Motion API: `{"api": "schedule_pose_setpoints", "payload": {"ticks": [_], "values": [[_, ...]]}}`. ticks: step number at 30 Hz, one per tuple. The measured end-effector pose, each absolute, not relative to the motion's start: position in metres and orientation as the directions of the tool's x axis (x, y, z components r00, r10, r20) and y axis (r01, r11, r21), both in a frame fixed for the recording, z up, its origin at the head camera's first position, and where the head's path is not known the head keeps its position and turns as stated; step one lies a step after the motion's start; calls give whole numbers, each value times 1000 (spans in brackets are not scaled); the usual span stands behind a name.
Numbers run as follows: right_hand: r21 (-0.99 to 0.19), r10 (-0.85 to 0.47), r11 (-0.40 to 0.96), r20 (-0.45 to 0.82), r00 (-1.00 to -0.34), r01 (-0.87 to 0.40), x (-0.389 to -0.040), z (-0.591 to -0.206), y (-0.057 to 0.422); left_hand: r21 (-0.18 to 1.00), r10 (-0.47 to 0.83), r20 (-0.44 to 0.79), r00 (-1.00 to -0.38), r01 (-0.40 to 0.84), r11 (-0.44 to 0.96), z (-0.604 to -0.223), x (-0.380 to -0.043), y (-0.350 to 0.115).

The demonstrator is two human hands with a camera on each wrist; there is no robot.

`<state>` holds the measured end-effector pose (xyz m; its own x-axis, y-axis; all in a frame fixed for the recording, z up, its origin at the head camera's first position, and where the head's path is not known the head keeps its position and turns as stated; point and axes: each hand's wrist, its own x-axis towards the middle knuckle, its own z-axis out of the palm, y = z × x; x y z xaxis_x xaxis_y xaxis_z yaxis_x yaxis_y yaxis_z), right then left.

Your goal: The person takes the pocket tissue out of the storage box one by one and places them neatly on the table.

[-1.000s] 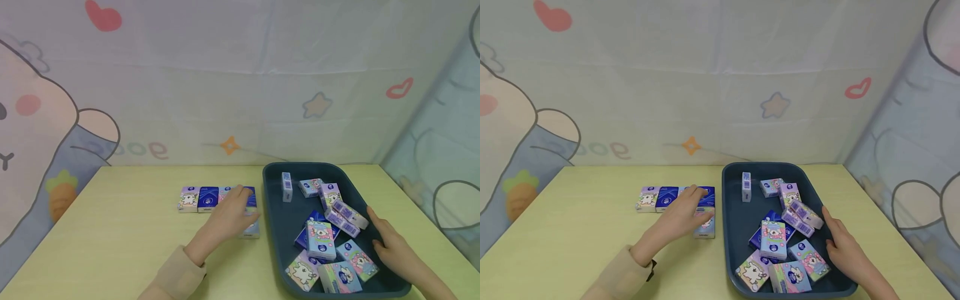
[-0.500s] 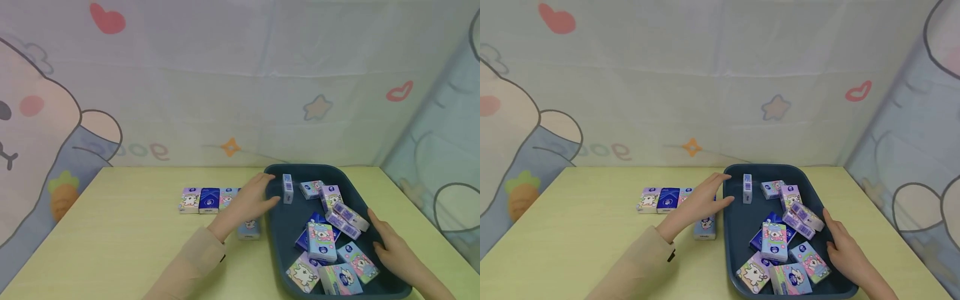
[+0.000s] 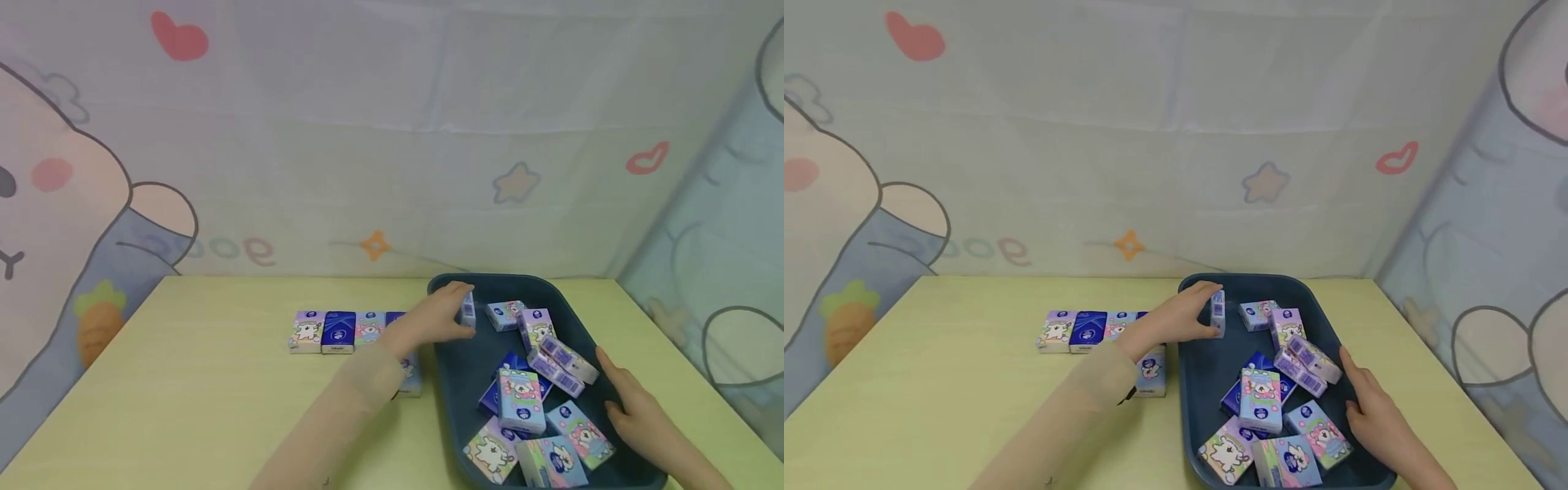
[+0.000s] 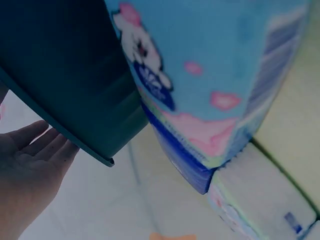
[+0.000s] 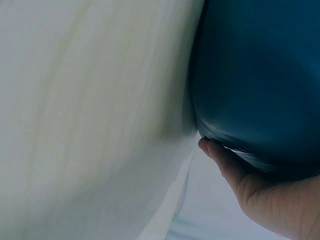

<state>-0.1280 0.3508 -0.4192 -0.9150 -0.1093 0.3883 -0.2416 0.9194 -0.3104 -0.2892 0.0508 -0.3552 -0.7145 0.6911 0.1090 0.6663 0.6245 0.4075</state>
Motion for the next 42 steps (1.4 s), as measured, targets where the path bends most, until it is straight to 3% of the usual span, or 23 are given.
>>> {"api": "schedule_pose_setpoints", "payload": {"ticks": [10,21,33,42], "values": [[-329,-98,917,362,-927,-226,-128,-417,349,357,684,39,-728,650,671,-356,-311,66],[-366,-82,908,319,-944,-203,-128,-415,346,470,626,30,-779,564,679,-364,-324,72],[-367,-85,907,321,-943,-207,-131,-414,340,381,619,-45,-784,559,736,-367,-334,77],[-357,-84,912,318,-944,-201,-131,-409,342,290,640,-29,-768,606,741,-361,-325,79]]}}
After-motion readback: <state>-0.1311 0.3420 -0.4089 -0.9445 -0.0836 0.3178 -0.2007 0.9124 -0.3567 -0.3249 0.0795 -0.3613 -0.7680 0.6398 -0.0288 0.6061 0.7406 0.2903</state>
